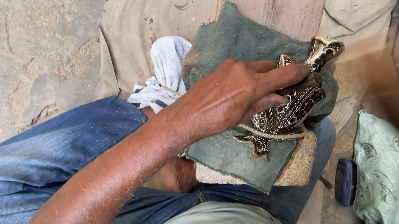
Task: The person sits cross-legged on the ground and uses a hammer and chisel to shape a decorative metal object resting on a cushion. They repeatedly strike the chisel to refine the object's surface and edges.
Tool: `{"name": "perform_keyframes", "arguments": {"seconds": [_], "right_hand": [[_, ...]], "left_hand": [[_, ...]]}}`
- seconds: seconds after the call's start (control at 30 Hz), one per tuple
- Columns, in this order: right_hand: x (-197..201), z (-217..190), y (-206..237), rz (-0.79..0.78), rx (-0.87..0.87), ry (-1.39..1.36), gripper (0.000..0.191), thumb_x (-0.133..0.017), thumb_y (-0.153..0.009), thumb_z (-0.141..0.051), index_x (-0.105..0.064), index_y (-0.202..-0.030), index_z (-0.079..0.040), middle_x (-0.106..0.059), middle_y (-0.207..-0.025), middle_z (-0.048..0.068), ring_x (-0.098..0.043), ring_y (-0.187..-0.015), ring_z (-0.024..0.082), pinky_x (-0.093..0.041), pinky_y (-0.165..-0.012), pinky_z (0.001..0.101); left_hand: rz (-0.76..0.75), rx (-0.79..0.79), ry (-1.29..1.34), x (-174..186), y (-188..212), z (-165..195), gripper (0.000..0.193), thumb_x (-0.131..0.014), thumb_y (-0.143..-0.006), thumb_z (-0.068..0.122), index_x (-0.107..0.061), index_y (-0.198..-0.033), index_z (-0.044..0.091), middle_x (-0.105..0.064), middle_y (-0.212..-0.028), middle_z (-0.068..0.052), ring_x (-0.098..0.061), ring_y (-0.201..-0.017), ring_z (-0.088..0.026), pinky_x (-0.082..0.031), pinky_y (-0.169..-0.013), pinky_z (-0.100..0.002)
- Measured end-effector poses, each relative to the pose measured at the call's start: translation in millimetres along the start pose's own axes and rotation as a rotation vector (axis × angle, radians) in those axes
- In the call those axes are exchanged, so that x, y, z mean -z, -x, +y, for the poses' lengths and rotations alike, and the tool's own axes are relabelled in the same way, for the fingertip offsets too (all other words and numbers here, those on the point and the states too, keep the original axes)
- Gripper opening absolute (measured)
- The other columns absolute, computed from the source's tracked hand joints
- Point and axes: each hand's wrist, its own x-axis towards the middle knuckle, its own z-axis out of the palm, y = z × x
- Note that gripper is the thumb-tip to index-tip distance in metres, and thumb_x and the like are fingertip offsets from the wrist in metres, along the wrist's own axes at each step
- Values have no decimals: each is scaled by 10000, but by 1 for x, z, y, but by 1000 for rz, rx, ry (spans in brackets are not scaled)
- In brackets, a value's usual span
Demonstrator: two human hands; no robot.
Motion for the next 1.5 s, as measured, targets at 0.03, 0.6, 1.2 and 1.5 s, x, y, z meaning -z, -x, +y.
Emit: {"name": "perform_keyframes", "arguments": {"seconds": [0.03, 0.6, 1.2, 1.5], "right_hand": [[0, -4, 1, 3, -2, -1, 381, -698, -887, 102, -583, -1249, 79, -637, -924, 112, -619, -822, 170, -506, -810, 292], [-15, -10, 13, 95, -27, -440, 255, -686, -890, 0, -587, -1125, 27, -663, -966, 108, -664, -871, 176, -552, -796, 371], [-8, -43, 15, 151, 43, 289, 312, -857, -753, 91, -671, -999, 46, -653, -841, 168, -665, -755, 240, -550, -736, 393], [-30, -41, 21, 321, 50, -175, 226, -778, -960, 23, -613, -1104, 82, -681, -1013, 112, -693, -940, 195, -585, -900, 328]], "left_hand": [[-25, 18, 1, 0, -1, 0, 429, -665, -1022, 242, -532, -1421, 157, -729, -1188, -135, -764, -891, -332, -592, -714, -458], [-147, -76, -60, 12, -9, -7, 471, -699, -972, 259, -544, -1401, 141, -768, -1096, -134, -778, -842, -311, -611, -689, -445], [-194, -205, 33, 22, -18, -17, 482, -731, -930, 205, -560, -1369, 104, -757, -1152, -134, -766, -975, -336, -588, -802, -477], [-275, -129, -43, 29, -21, -11, 463, -731, -915, 230, -572, -1332, 104, -769, -1044, -131, -762, -925, -331, -564, -737, -501]]}}
